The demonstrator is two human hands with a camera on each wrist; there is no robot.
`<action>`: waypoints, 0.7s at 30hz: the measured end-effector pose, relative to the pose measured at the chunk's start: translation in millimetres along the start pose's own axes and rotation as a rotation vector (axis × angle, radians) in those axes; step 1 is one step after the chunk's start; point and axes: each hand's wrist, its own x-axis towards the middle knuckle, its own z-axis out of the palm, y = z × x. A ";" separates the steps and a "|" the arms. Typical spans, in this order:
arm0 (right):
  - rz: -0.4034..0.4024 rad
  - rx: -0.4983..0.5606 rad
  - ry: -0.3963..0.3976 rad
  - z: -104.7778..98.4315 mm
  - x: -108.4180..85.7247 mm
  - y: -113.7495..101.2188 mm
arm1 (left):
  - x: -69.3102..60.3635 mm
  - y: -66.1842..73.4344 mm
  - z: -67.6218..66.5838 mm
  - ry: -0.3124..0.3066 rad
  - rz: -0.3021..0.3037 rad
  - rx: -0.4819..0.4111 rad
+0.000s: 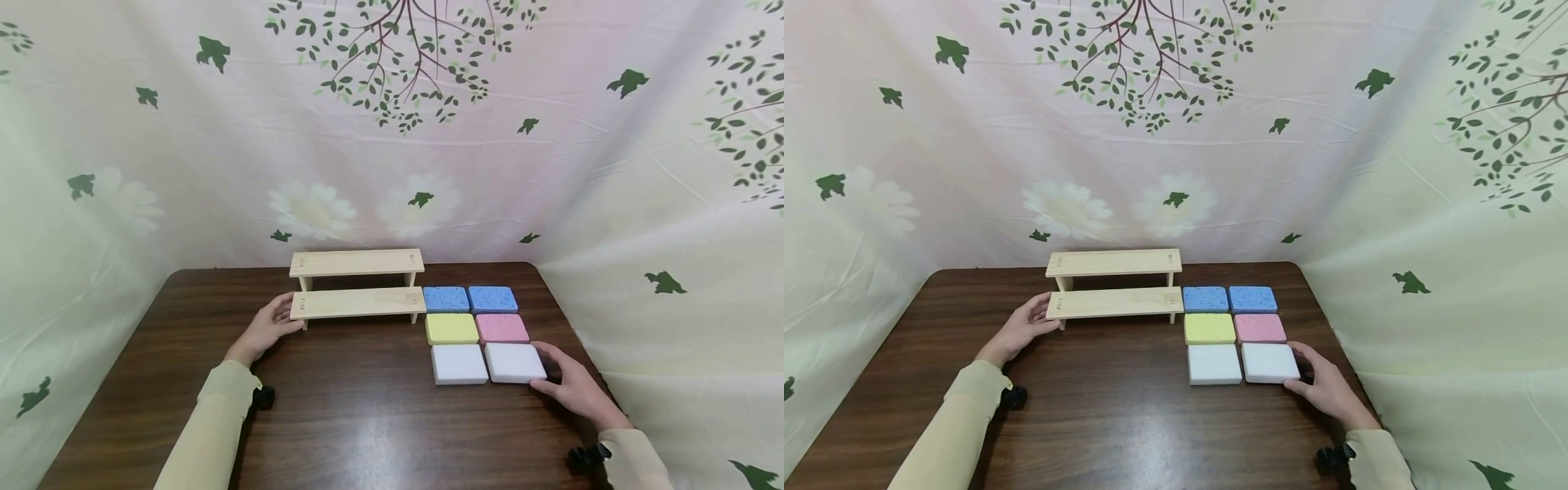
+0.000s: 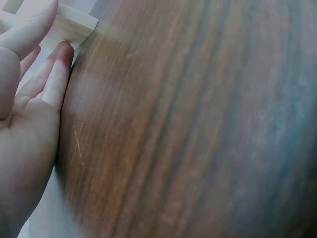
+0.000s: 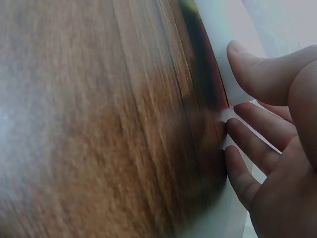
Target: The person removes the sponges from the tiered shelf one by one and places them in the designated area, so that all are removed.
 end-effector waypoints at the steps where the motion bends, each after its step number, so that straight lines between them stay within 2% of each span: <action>1: 0.000 0.002 -0.006 -0.1 0.0 -0.7 | -0.1 0.2 -0.1 -0.001 -0.001 0.001; 21: 0.034 -0.005 -0.043 3.4 -0.5 -4.7 | -0.3 -0.5 -2.2 -0.008 0.015 0.000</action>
